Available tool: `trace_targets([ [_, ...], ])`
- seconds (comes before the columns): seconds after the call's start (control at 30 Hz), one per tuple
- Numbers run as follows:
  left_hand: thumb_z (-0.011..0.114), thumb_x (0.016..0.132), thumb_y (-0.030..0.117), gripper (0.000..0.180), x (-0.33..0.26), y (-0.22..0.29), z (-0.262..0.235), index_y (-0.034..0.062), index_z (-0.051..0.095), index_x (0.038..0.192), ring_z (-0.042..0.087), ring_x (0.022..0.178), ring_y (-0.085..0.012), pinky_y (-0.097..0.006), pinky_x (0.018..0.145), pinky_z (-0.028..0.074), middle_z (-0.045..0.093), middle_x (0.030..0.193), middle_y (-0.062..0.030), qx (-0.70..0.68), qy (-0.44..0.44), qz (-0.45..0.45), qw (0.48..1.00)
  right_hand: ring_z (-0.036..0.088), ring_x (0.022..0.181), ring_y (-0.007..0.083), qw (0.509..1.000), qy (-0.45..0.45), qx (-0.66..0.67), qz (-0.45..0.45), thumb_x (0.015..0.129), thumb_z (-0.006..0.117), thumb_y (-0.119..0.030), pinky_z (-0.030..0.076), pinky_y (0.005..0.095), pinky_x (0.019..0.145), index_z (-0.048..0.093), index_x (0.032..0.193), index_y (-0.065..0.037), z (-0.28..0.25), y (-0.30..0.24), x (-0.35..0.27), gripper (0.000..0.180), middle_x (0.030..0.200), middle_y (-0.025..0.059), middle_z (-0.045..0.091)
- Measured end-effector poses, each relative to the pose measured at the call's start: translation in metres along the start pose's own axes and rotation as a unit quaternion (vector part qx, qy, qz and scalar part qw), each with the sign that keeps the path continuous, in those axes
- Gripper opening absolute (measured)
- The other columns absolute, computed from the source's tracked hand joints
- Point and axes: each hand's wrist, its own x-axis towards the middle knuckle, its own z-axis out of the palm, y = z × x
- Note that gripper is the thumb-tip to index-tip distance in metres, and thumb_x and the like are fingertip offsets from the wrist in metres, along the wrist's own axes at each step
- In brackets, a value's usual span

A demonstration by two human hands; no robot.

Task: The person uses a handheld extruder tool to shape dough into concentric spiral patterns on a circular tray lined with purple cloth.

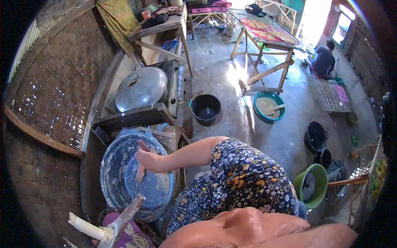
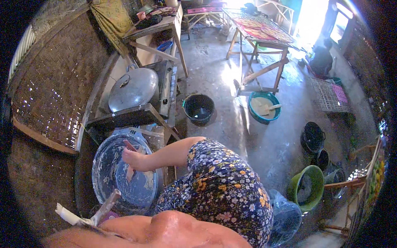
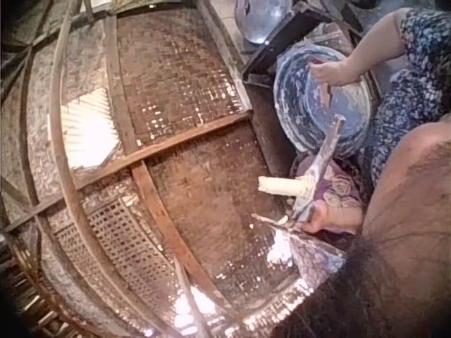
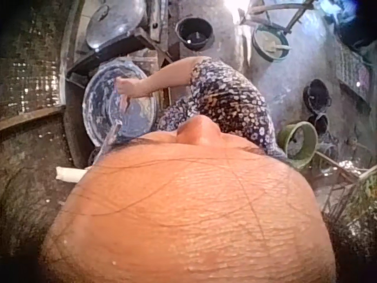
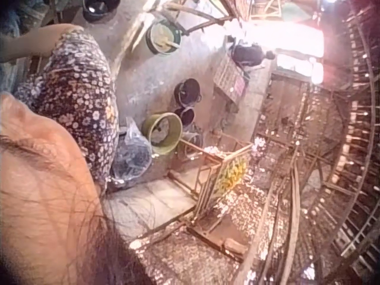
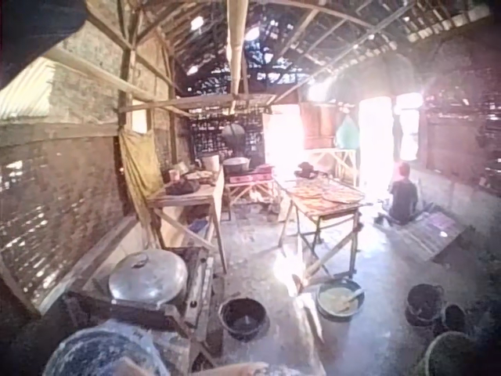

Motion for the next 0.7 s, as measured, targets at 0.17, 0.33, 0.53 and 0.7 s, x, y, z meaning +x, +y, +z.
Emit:
trace_targets([
  [0.17,0.051,0.077,0.033,0.048,-0.016,0.039,0.000,0.0131,0.039,0.120,0.037,0.111,-0.0407,-0.055,0.095,0.025,0.041,0.119,-0.0167,0.022,0.069,-0.031,0.997,0.055,0.082,0.0286,0.936,-0.247,0.252,-0.017,0.072,0.052,-0.033,0.035,0.0519,0.082,0.050,0.109,-0.020,0.052,-0.008,0.041,0.039,0.092,0.0125,0.055],
  [0.33,0.052,0.077,0.034,0.051,-0.042,0.091,0.024,0.0137,0.037,0.120,0.035,0.112,-0.0420,-0.056,0.096,0.023,0.038,0.122,-0.0178,0.101,0.167,0.000,0.981,0.060,0.082,0.0278,0.948,-0.226,0.219,0.054,0.065,0.063,-0.018,0.045,0.0480,0.073,0.054,0.106,-0.029,-0.024,0.045,-0.015,0.043,0.092,0.0146,0.060],
  [0.53,0.060,0.071,0.027,0.038,-0.062,0.140,0.076,0.0191,0.049,0.106,0.042,0.106,-0.0353,-0.052,0.094,0.029,0.046,0.114,-0.0140,0.200,0.212,0.045,0.955,0.061,0.064,0.0221,0.983,-0.141,0.110,-0.034,0.070,0.053,-0.013,0.048,0.0329,0.051,0.062,0.073,-0.007,-0.082,0.080,-0.022,0.011,0.070,0.0099,0.061],
  [0.7,0.061,0.069,0.025,0.031,-0.073,0.143,0.098,0.0193,0.052,0.099,0.042,0.105,-0.0330,-0.049,0.095,0.028,0.047,0.111,-0.0140,0.192,0.213,0.071,0.955,0.062,0.066,0.0206,0.974,-0.182,0.122,-0.064,0.071,0.052,-0.015,0.049,0.0341,0.055,0.064,0.071,-0.008,-0.051,0.072,-0.023,0.014,0.071,0.0084,0.063],
])
